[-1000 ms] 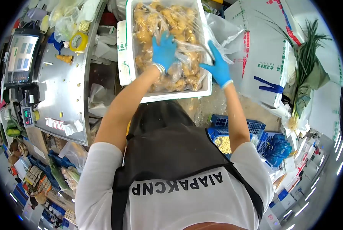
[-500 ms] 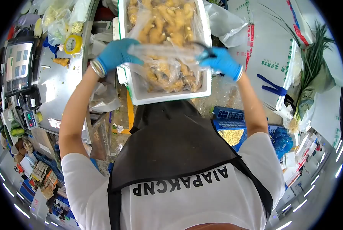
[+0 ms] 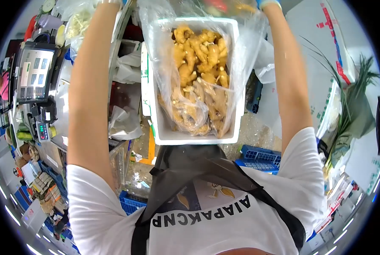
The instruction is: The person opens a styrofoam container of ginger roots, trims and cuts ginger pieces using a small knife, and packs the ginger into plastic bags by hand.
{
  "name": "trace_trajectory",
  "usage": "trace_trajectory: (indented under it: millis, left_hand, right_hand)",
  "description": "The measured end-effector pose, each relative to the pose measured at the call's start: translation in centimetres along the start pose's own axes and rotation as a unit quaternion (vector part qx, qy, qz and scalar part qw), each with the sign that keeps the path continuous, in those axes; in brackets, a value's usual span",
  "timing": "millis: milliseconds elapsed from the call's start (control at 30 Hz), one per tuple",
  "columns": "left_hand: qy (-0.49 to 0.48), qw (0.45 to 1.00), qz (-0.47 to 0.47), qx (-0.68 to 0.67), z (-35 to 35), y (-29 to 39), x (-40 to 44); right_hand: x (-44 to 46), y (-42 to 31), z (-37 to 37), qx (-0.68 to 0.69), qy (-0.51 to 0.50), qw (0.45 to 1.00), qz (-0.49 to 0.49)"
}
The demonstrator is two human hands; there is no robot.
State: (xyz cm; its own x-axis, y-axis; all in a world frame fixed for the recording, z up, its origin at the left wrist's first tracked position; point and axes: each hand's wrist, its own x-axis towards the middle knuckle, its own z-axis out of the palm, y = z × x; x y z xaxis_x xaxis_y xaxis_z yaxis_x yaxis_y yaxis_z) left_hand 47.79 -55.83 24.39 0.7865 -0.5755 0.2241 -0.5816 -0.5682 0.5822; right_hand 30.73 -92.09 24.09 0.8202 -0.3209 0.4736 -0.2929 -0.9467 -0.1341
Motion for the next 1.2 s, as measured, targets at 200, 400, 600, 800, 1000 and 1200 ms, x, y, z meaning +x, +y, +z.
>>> trace_trajectory:
  millis: [200, 400, 600, 800, 1000, 1200]
  left_hand:
    - [-0.024, 0.983, 0.171, 0.056, 10.7, 12.1, -17.2]
    - [0.004, 0.958, -0.063, 0.279, 17.4, -0.9, -12.0]
    - [-0.174, 0.74, -0.47, -0.449, 18.8, -17.9, -15.6]
    - [-0.118, 0.698, -0.473, -0.524, 19.1, -8.3, -35.7]
    - [-0.167, 0.692, -0.56, -0.424, 11.8, 3.2, -50.0]
    - [0.149, 0.958, -0.232, -0.082, 8.3, 6.8, -45.8]
  right_hand:
    - [-15.1, -4.8, 0.0, 0.273, -0.244, 0.928, -0.066]
    - [-10.0, 7.6, 17.6, 0.197, -0.339, 0.912, 0.118]
    - [-11.6, 11.4, 21.4, 0.377, -0.466, 0.744, 0.296]
    - [-35.3, 18.0, 24.4, 0.597, -0.467, 0.603, 0.249]
    - [-44.7, 12.0, 3.5, 0.668, -0.189, 0.427, 0.579]
    - [-44.5, 19.9, -2.3, 0.482, 0.132, 0.635, 0.588]
